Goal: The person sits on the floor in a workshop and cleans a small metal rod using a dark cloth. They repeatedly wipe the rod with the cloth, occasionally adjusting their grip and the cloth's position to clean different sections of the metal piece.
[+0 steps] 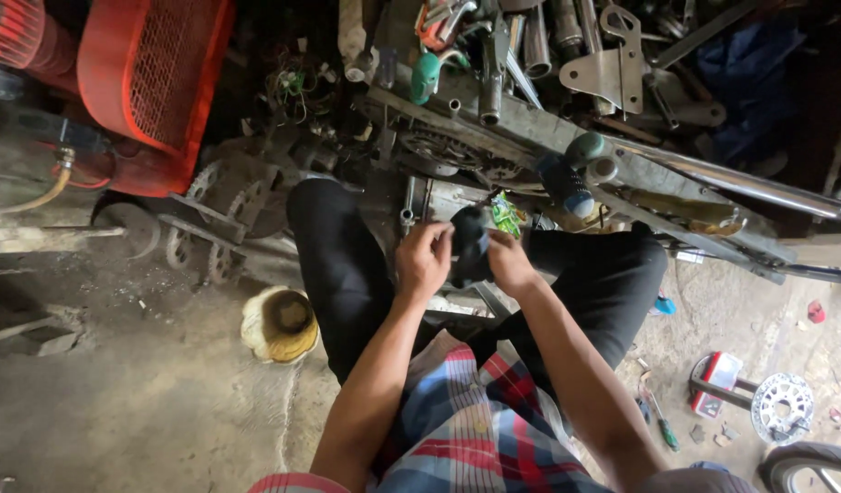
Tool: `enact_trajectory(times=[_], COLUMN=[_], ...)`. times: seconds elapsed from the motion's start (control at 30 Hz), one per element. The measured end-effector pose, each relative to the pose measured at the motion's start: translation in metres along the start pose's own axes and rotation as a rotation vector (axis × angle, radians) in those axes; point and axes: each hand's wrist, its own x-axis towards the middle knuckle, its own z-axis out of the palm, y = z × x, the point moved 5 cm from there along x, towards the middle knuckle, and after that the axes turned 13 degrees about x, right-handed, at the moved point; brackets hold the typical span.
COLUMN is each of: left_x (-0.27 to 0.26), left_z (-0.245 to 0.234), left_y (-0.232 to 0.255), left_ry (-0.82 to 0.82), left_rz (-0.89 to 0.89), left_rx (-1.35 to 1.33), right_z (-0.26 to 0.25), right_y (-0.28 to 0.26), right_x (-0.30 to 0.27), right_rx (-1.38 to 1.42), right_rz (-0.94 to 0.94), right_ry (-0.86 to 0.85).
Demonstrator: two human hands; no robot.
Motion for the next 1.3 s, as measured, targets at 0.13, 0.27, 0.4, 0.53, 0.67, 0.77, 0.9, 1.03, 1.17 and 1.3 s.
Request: enact_trajectory(times=[0.13,0.27,0.4,0.53,0.67,0.77,0.9,1.03,1.17,1.3], left_x=[0.005,0.009,0.006,-0.001,-0.016,-0.026,-0.022,-0.019,-0.028,-0.023], left_z=[-0.006,-0.002,-0.002,0.01,0.035,0.051,0.054,0.056,0.068,0.067], left_y=[0.005,-0.002,-0.002,-0.01,-0.037,-0.054,-0.052,-0.053,-0.067,-0.052], left_ry=[0.043,-0.162,-0.256,-0.352,-0.353,-0.41,-0.535,-0.481,-0.545,-0.655], left_rz=[0.122,0.078,0.116,0.012,-0.148,-0.235,-0.375,-0.364,-0.445,-0.441], left_rx=[0.065,-0.104,-0.207,-0.202,-0.071,-0.056,-0.122,-0.112,-0.259,-0.409], right_z=[0.022,0.018,-0.004,0.035,0.069,0.089,0.091,0.091,0.072,0.048], right_y=[-0.006,-0.015,-0.016,-0.04,-0.054,-0.065,-0.075,-0.076,-0.069,-0.063], right_x=[-0.007,-0.01,-0.014,-0.041,-0.062,-0.076,-0.081,-0.081,-0.071,-0.064], right_rx=[-0.317,-0.246,-0.64,-0.981,-1.245,-1.316,-1.387,-1.342,-1.238,-1.149], right_rz=[-0.019,-0.032,-0.023,-0.179,-0.356,-0.601,-0.667,-0.641,-0.568,-0.458], right_ry=[-0.136,-0.159,-0.143,-0.251,-0.218,-0.29,-0.25,-0.238,-0.167,0.034])
